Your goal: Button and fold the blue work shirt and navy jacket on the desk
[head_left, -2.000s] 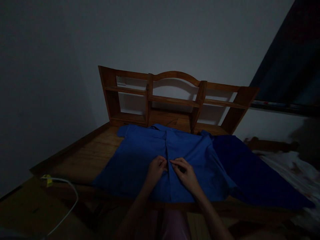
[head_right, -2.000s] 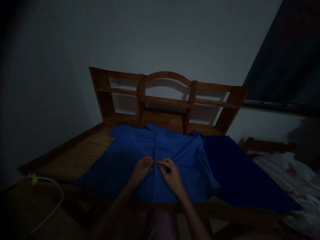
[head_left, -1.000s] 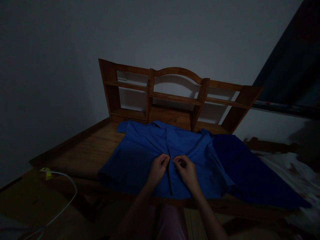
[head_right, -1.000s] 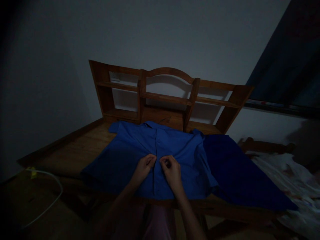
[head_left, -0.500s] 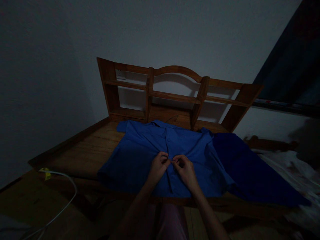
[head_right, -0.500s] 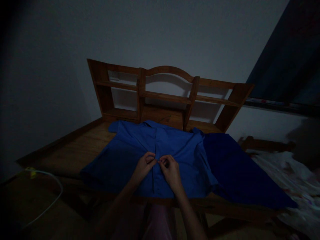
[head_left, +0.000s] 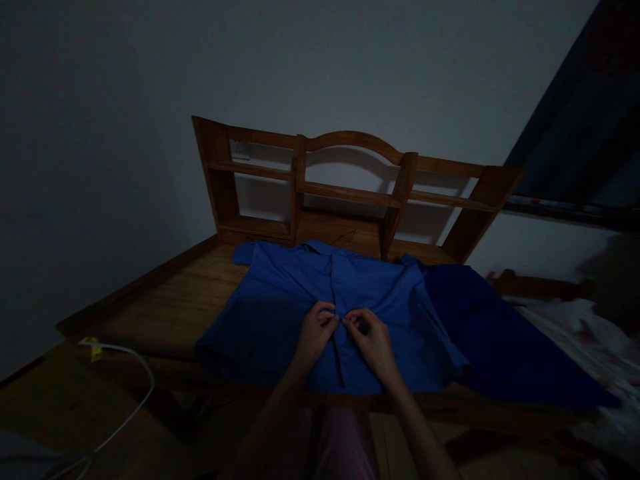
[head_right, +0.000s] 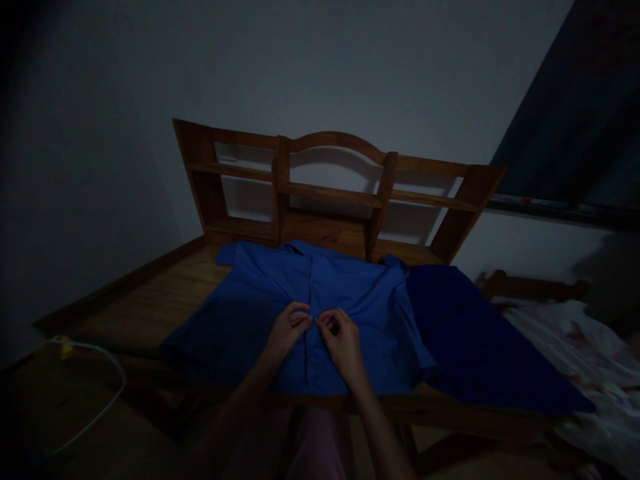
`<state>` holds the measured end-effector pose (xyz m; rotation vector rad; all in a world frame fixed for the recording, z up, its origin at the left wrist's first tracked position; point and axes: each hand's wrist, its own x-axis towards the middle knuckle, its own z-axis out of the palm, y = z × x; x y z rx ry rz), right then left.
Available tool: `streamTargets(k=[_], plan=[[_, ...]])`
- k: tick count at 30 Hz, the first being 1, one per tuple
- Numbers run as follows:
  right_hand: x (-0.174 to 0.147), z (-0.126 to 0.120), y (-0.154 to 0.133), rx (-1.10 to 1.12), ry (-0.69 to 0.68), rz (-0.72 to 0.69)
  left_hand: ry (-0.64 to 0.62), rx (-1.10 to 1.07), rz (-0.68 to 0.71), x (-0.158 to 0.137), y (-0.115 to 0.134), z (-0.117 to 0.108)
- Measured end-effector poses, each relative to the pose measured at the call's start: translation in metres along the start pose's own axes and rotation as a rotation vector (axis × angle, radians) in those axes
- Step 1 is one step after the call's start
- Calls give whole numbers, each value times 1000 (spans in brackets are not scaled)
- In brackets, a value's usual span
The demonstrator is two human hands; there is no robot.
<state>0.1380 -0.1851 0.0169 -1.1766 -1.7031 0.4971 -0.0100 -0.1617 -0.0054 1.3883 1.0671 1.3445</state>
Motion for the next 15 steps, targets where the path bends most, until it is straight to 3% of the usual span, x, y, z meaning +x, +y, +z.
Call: streamTargets(k=[8, 15], plan=[[-1, 2, 4, 62, 19, 46, -3, -49, -20, -2, 7, 0], [2, 4, 21, 238, -62, 158, -33, -43, -19, -3, 9, 2]])
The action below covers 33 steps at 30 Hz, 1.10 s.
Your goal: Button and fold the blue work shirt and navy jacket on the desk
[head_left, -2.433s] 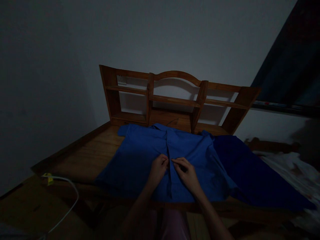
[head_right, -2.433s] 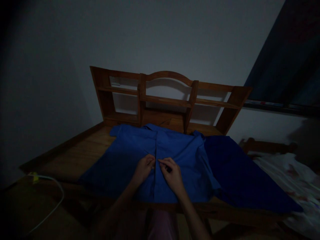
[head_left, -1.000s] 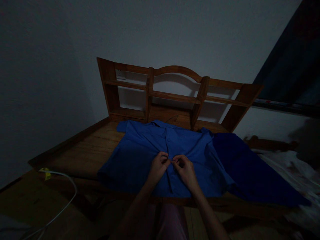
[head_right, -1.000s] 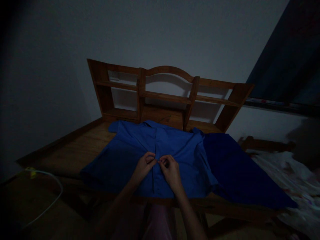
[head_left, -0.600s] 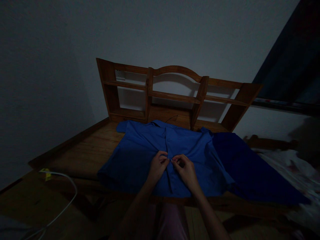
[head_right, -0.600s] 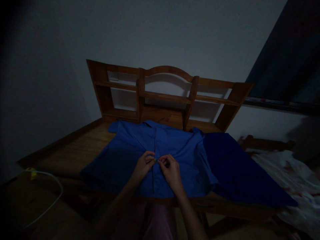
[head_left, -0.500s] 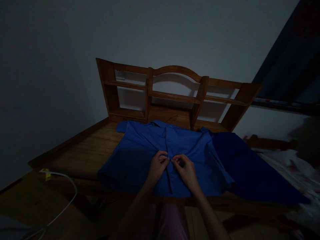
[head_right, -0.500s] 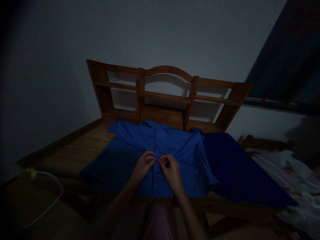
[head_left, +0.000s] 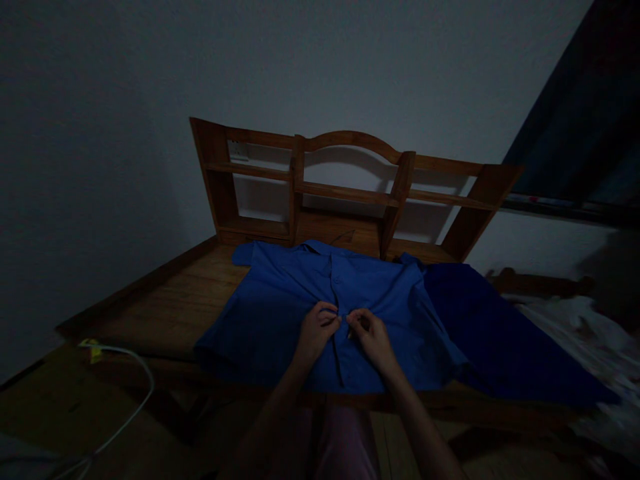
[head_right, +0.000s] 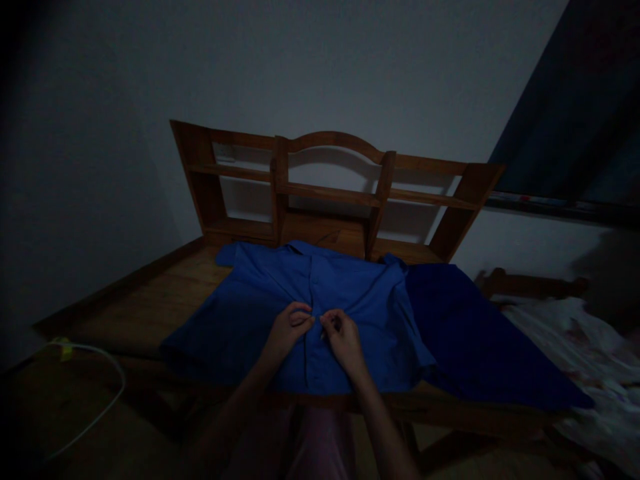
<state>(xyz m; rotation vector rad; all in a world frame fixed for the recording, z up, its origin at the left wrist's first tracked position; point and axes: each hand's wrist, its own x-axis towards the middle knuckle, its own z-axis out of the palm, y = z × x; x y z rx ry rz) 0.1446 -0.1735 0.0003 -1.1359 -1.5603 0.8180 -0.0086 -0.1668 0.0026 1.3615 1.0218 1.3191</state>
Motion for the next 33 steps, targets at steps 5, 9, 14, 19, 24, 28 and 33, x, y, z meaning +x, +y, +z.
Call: streamTargets(k=[5, 9, 14, 19, 24, 28, 33], plan=[[6, -2, 8, 150, -40, 72, -13, 46, 23, 1, -1, 2], [7, -2, 10, 193, -33, 88, -26, 58, 26, 2, -1, 5], [8, -1, 11, 193, -34, 101, -36, 45, 43, 2, -2, 5], [8, -1, 11, 187, -33, 116, -34, 88, 78, 1, -7, 4], [5, -3, -1, 168, -62, 89, 19, 116, 68, 4, -11, 3], [1, -4, -10, 149, -44, 63, 26, 103, 85, 6, -12, 3], [1, -2, -7, 163, -33, 59, 28, 88, 54, 5, -13, 3]])
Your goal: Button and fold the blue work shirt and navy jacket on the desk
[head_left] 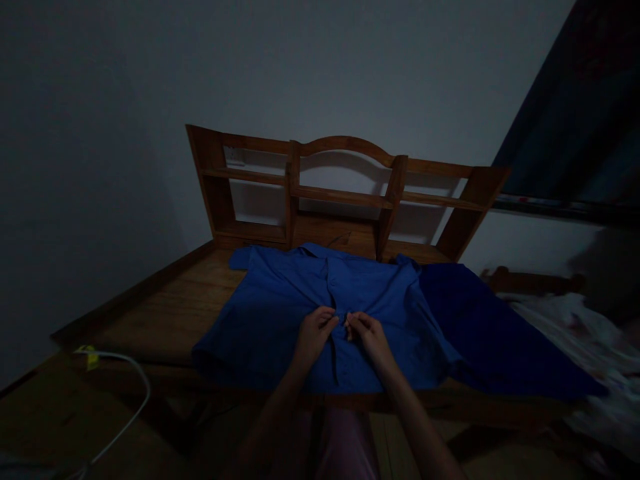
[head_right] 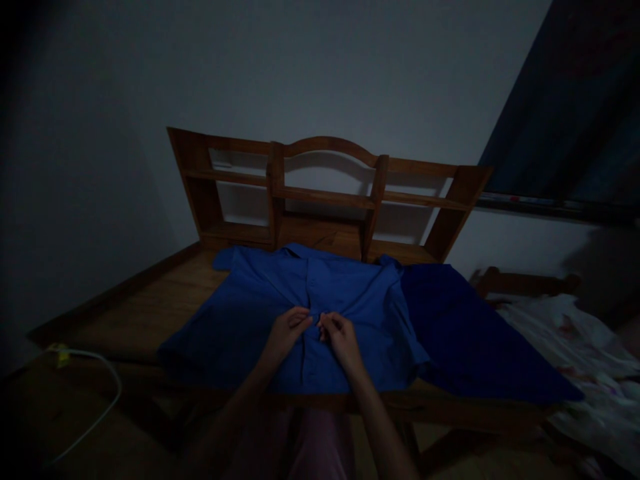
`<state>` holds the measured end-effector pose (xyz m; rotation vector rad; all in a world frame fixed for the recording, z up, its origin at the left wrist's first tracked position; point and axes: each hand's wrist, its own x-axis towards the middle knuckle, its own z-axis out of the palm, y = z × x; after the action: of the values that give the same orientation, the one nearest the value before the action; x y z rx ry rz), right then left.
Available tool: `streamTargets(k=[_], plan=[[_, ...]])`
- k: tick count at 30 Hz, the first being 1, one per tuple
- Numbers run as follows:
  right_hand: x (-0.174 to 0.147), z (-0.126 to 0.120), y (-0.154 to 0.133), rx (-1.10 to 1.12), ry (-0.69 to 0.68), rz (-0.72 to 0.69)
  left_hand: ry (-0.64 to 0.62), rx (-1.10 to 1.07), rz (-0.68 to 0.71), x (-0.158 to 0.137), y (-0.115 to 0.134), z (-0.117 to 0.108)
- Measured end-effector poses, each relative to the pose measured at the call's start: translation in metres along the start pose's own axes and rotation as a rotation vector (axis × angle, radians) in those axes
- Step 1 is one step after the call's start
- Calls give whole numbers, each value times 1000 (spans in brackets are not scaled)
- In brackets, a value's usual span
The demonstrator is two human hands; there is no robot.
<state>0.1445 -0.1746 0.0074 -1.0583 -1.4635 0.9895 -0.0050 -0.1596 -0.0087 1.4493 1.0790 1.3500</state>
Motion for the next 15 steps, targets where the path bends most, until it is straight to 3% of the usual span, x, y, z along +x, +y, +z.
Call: streamTargets(k=[5, 9, 12, 15], plan=[[-2, 3, -2, -87, 24, -23, 34, 35, 22, 3, -2, 2], [-16, 5, -27, -345, 177, -185, 149, 14, 47, -2, 16, 2], [-44, 9, -45, -465, 248, -272, 237, 39, 141, -28, 41, 0], [-82, 14, -47, -482, 261, -258, 276, 130, 177, -75, 56, -3]])
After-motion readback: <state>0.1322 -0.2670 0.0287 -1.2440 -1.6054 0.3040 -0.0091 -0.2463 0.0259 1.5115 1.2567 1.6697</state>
